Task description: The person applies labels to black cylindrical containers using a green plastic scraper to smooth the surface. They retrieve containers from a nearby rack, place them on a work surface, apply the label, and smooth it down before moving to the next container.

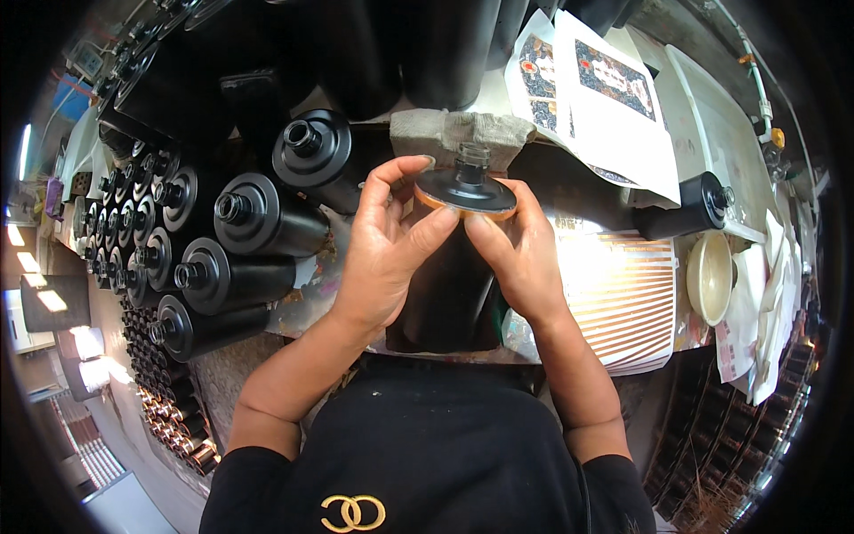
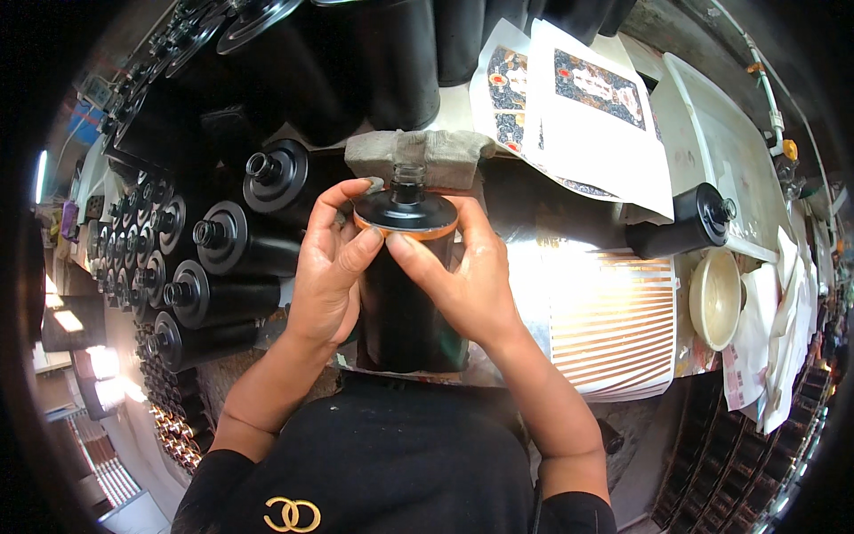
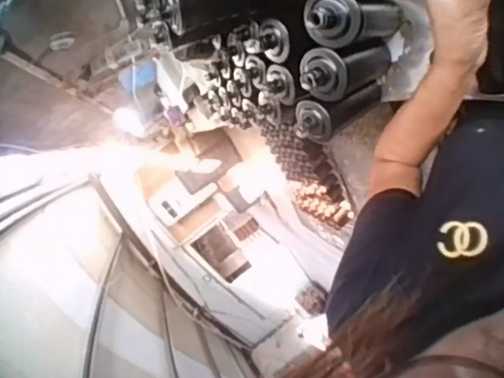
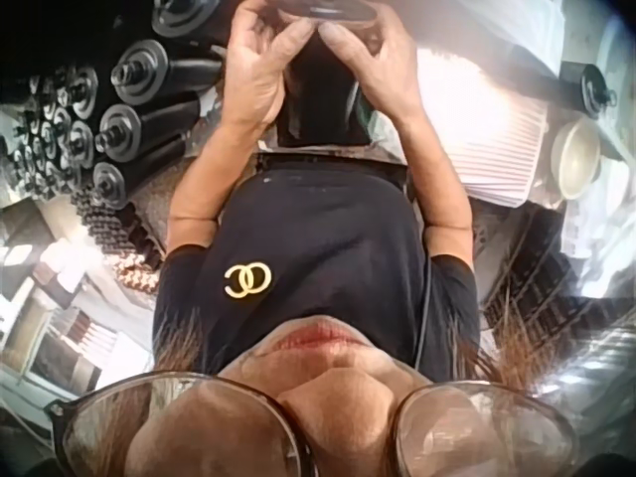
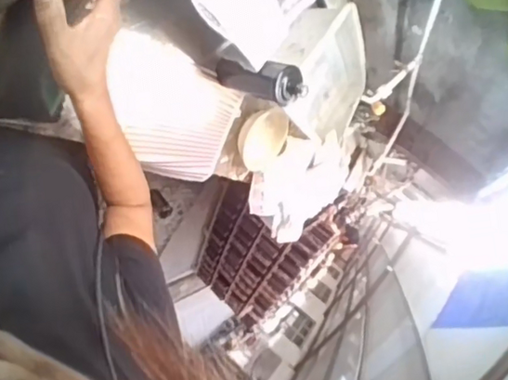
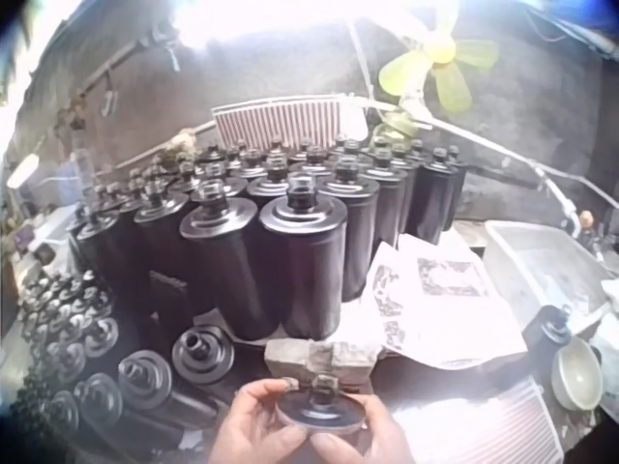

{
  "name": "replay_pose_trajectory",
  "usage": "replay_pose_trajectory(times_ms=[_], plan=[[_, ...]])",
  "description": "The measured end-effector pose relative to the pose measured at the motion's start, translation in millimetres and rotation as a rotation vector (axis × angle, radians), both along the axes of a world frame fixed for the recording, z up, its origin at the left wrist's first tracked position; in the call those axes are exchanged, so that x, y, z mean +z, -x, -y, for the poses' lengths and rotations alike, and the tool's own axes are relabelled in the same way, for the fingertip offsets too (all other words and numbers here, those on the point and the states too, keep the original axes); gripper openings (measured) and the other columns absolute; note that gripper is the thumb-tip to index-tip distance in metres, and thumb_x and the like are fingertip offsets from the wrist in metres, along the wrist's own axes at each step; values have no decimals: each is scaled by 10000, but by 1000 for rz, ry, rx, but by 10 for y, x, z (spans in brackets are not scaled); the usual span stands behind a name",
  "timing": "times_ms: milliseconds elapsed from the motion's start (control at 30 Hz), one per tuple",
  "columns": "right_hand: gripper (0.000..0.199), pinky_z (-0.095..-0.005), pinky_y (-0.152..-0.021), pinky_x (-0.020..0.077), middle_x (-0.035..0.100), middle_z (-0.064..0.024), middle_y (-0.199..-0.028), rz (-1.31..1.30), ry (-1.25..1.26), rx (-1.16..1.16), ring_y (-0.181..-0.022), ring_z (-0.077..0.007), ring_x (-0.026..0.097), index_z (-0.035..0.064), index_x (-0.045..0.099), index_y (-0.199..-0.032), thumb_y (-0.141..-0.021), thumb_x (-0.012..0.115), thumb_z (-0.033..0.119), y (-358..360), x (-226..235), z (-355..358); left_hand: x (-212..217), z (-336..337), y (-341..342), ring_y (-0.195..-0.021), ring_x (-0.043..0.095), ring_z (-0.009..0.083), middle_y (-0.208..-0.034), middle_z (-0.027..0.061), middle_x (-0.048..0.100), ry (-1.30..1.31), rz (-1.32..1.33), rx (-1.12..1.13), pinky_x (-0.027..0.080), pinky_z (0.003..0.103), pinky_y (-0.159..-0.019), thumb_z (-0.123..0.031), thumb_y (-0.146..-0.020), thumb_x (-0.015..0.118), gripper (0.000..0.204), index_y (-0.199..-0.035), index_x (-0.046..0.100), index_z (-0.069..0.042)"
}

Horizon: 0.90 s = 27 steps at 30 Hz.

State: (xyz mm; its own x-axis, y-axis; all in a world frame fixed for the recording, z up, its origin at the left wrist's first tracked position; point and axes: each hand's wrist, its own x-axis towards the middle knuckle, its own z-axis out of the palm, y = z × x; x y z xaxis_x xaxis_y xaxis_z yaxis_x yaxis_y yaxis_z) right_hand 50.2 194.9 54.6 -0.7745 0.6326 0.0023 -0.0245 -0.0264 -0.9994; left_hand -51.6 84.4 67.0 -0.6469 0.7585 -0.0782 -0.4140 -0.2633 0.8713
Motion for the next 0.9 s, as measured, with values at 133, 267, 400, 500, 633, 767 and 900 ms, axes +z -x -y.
replay_pose_trajectory(times_ms=[133, 267, 400, 500, 633, 767, 900], plan=[[504, -299, -874, 440, 615, -101, -1044, 85, -8, -24, -979, -152, 561, -21, 541, -1135, -834, 696, 352, 30, -11, -41, -39, -19, 47, -1062, 477, 121, -1109, 49, 504, 26, -11, 3, 383, 273, -971, -110, -854, 691, 483, -1257, 431, -48], [471, -288, -842, 439, 607, -79, -983, 72, 40, -24, -935, -141, 547, -24, 554, -1103, -856, 672, 360, 32, -27, -60, -124, -27, 114, -1073, 482, 117, -1118, 54, 518, 17, 9, -20, 391, 267, -967, -110, -870, 672, 424, -1232, 464, -36], [428, -239, -758, 426, 598, -52, -904, 93, 192, -22, -844, -96, 521, -25, 566, -1051, -889, 630, 366, 39, -105, -135, -177, -80, 239, -1035, 515, 115, -1103, 57, 538, 36, 131, -39, 410, 263, -942, -122, -890, 653, 386, -1221, 477, -26], [409, -194, -649, 398, 590, -29, -840, 135, 349, -10, -734, -46, 488, -17, 573, -1004, -910, 598, 380, 15, -128, -204, -241, -85, 292, -1003, 548, 137, -1101, 66, 561, 117, -76, 22, 429, 290, -916, -170, -898, 648, 402, -1235, 485, -23], [393, -182, -441, 329, 548, -20, -719, 84, 365, -14, -494, -26, 415, 10, 572, -935, -911, 591, 402, 44, -202, -198, -236, -103, 309, -967, 554, 163, -1059, 73, 613, 326, -717, 204, 421, 302, -893, -198, -875, 668, 314, -1147, 608, -53], [392, -172, -411, 339, 556, -28, -695, 20, 528, 4, -456, -54, 446, 16, 562, -912, -903, 601, 406, 96, -160, -258, -56, -167, 255, -900, 550, 158, -912, 62, 653, 376, -928, 244, 427, 275, -843, -188, -872, 669, 182, -1000, 703, -63], [404, -166, -403, 342, 564, -27, -702, 5, 559, 35, -459, -57, 460, 12, 558, -919, -890, 621, 410, 131, -224, -276, 0, -253, 300, -817, 544, 84, -873, 27, 663, 341, -762, 152, 427, 218, -750, -184, -881, 664, 177, -981, 712, -47]])
